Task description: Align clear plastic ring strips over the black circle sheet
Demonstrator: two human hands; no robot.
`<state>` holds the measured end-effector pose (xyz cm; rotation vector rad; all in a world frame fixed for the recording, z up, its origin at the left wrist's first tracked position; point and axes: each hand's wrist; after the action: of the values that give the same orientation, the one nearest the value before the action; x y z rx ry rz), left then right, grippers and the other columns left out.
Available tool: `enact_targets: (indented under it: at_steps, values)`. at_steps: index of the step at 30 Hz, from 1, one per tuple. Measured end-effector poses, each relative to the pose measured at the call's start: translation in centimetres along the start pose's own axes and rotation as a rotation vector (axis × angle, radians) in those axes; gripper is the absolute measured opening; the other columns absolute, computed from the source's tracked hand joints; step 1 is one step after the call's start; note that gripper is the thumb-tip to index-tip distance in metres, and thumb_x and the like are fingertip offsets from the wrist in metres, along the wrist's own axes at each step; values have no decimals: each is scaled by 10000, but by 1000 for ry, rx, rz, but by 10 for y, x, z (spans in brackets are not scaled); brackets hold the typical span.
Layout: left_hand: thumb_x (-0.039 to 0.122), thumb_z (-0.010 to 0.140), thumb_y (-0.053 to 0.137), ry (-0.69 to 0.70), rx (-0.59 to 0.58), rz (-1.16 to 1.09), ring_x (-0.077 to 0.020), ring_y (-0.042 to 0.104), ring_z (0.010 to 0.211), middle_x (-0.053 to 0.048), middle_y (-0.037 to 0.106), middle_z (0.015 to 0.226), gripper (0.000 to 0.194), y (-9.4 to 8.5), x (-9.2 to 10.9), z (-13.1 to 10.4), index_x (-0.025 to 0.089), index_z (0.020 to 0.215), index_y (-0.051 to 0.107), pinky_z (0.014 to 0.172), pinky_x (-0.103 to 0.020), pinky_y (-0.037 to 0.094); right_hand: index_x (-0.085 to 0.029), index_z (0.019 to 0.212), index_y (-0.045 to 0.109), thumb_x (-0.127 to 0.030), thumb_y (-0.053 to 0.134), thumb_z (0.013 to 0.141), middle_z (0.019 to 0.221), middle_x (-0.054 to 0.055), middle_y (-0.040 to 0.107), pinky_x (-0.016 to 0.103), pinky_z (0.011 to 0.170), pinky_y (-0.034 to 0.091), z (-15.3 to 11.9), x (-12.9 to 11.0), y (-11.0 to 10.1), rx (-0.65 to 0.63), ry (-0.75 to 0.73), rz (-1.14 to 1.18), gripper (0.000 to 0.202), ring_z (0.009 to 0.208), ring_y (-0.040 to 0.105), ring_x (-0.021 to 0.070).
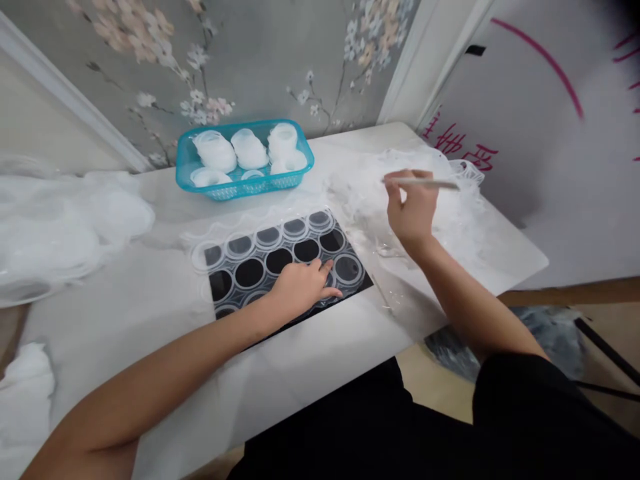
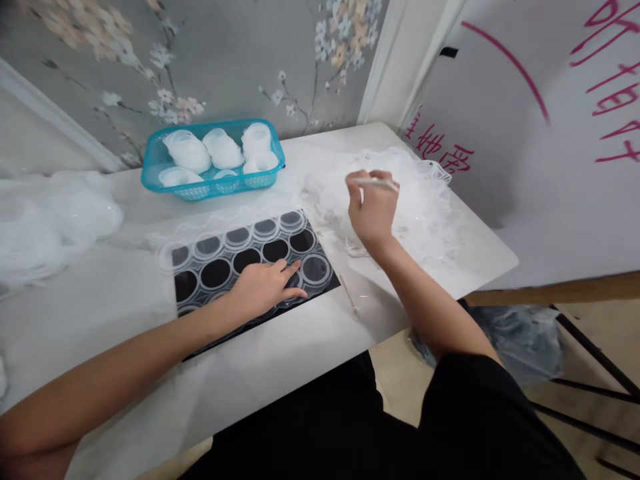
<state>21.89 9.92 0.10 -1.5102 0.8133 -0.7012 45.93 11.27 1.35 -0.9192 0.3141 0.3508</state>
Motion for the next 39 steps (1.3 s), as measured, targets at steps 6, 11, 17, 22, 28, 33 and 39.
enact_targets:
  at_steps: [6, 11, 17, 22, 28, 33, 39]
  values:
    - [254, 967, 332, 188, 161, 85, -170, 605, 676, -65, 609, 928, 378, 10, 16, -22, 220, 1305, 499, 559, -303, 368, -267, 983, 671, -314, 465, 919, 999, 43, 706, 478, 987, 431, -92, -26, -11, -317, 40, 309, 221, 1205, 506, 266]
    - [99, 896, 382, 182, 136, 120, -162, 599, 621, -57, 601, 904, 422, 12, 28, -28, 204, 1285, 509, 514, -295, 358, -253, 959, 701, -373, 501, 907, 1029, 48, 717, 458, 1031, 420, -112, -32, -12, -412, 228, 522, 239, 1297, 445, 255]
    - [81, 887, 383, 179, 102, 123, -168, 610, 617, -66, 600, 903, 442, 9, 31, -27, 176, 1306, 487, 490, -295, 357, -248, 928, 719, -370, 526, 893, 1015, 37, 727, 486, 1061, 385, -105, -33, -13, -449, 214, 525, 231, 1305, 437, 266]
    - [63, 861, 415, 112, 69, 105, -166, 609, 575, -65, 601, 909, 472, 8, 32, -25, 199, 1308, 487, 432, -287, 288, -247, 923, 721, -360, 516, 901, 1035, 25, 723, 467, 1062, 386, -105, -32, -12, -449, 192, 492, 236, 1300, 442, 263]
    - [74, 869, 423, 97, 26, 45, -194, 628, 591, -68, 631, 855, 456, 8, 35, -22, 196, 1301, 500, 436, -288, 298, -244, 959, 706, -321, 496, 913, 1013, 22, 729, 437, 996, 438, -113, -35, -10, -392, 57, 347, 229, 1262, 482, 259]
    - [103, 879, 437, 57, -99, -66, -225, 648, 641, -54, 678, 737, 442, 0, 37, -13, 217, 1300, 507, 496, -282, 355, -283, 1013, 656, -202, 533, 883, 1091, 1, 703, 478, 1037, 328, -109, -31, -10, -359, -314, -38, 197, 1252, 465, 268]
    - [69, 838, 476, -5, -94, -58, -239, 658, 631, -61, 701, 738, 543, -7, 44, -18, 242, 1353, 465, 491, -285, 346, -209, 1053, 634, -223, 381, 940, 1073, 110, 641, 557, 965, 362, -44, -11, -14, 70, 42, -201, 278, 1158, 497, 305]
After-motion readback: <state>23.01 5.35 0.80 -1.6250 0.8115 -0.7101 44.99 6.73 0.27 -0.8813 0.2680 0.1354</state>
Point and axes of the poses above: each hand's wrist, its own z-axis towards the middle knuckle, its own y-axis out of the palm, x = y × z
